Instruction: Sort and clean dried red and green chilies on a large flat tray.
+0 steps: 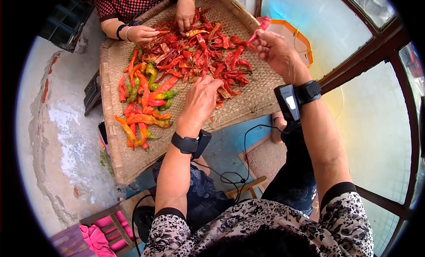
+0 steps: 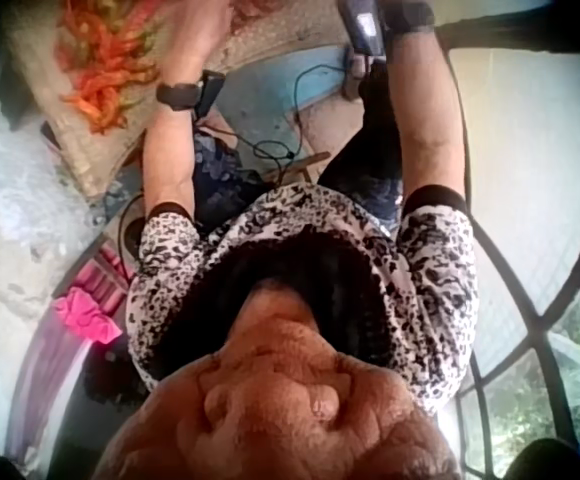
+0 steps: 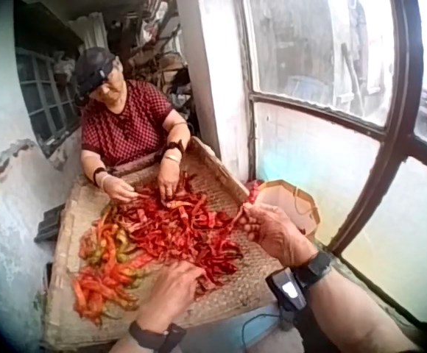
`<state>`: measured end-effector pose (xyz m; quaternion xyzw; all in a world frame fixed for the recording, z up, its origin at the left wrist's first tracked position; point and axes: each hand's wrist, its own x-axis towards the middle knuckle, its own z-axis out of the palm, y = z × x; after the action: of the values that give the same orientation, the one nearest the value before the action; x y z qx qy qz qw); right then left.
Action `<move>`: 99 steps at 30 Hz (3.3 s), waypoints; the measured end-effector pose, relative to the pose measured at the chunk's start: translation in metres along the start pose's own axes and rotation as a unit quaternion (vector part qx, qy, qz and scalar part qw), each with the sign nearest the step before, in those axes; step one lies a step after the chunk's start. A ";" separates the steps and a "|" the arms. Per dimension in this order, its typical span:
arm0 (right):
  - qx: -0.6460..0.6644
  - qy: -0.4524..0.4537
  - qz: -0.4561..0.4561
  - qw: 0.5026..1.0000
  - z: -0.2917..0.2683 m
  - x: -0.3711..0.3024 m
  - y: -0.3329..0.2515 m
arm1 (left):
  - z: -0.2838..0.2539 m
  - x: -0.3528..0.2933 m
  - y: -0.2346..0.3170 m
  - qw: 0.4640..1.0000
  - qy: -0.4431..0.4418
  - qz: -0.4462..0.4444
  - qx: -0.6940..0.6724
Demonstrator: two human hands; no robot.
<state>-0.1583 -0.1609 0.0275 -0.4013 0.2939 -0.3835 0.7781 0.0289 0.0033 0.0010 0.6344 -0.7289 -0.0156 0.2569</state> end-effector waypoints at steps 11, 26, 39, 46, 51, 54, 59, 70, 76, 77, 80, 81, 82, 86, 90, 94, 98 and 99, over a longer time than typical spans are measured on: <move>0.148 0.097 -0.008 0.984 -0.048 0.014 -0.018 | -0.007 0.011 0.006 0.993 0.029 -0.101 -0.053; 0.045 0.057 0.003 0.997 -0.014 0.014 -0.002 | 0.012 0.005 -0.006 0.994 -0.034 -0.008 0.108; -0.365 -0.180 0.001 0.914 0.051 -0.008 0.042 | -0.013 0.011 -0.013 0.838 0.051 -0.276 -0.468; -0.383 -0.190 -0.030 0.904 0.066 -0.019 0.049 | -0.018 0.011 -0.006 0.826 0.064 -0.286 -0.482; -0.143 -0.070 -0.013 0.987 0.033 -0.005 0.022 | -0.012 0.011 -0.009 0.910 0.051 -0.239 -0.335; -0.008 0.012 -0.007 1.000 0.005 0.003 0.004 | -0.007 0.006 -0.006 0.982 -0.011 -0.136 -0.133; 0.160 0.092 -0.018 0.983 -0.043 0.016 -0.010 | 0.006 0.007 -0.002 0.997 -0.015 -0.074 -0.016; 0.061 0.092 -0.056 0.992 -0.025 0.010 -0.008 | 0.004 0.011 -0.004 0.997 0.006 -0.076 0.021; -0.447 -0.160 -0.114 0.873 0.033 -0.006 0.025 | -0.013 0.009 0.000 0.996 0.045 -0.080 0.022; -0.502 -0.211 -0.182 0.819 0.037 -0.005 0.034 | -0.014 0.009 0.001 0.995 0.046 -0.081 0.023; -0.599 -0.216 -0.157 0.755 0.046 -0.008 0.049 | -0.015 0.010 0.003 0.995 0.030 -0.089 -0.017; -0.633 -0.210 -0.132 0.733 0.047 -0.008 0.051 | -0.014 0.010 0.004 0.995 0.031 -0.090 -0.018; -0.632 -0.213 -0.134 0.733 0.050 -0.008 0.052 | -0.016 0.009 0.002 0.994 0.030 -0.099 -0.029; -0.616 -0.183 -0.189 0.743 0.049 -0.006 0.049 | -0.018 0.008 -0.004 0.980 0.101 -0.146 -0.095; -0.562 -0.117 -0.180 0.799 0.029 -0.002 0.031 | -0.027 0.006 -0.003 0.980 0.004 -0.189 -0.063; -0.466 -0.066 -0.096 0.877 0.019 -0.009 0.010 | -0.010 -0.002 -0.001 0.993 -0.040 -0.105 -0.018; -0.218 -0.028 -0.059 0.974 0.004 -0.004 0.000 | -0.002 -0.006 0.003 0.996 -0.070 -0.042 0.044; -0.217 -0.027 -0.059 0.974 0.001 -0.003 -0.002 | 0.000 -0.006 0.003 0.996 -0.071 -0.041 0.044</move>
<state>-0.1596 -0.1587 0.0297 -0.5877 0.3248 -0.3450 0.6558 0.0265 0.0095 -0.0001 0.6719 -0.7186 -0.0388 0.1752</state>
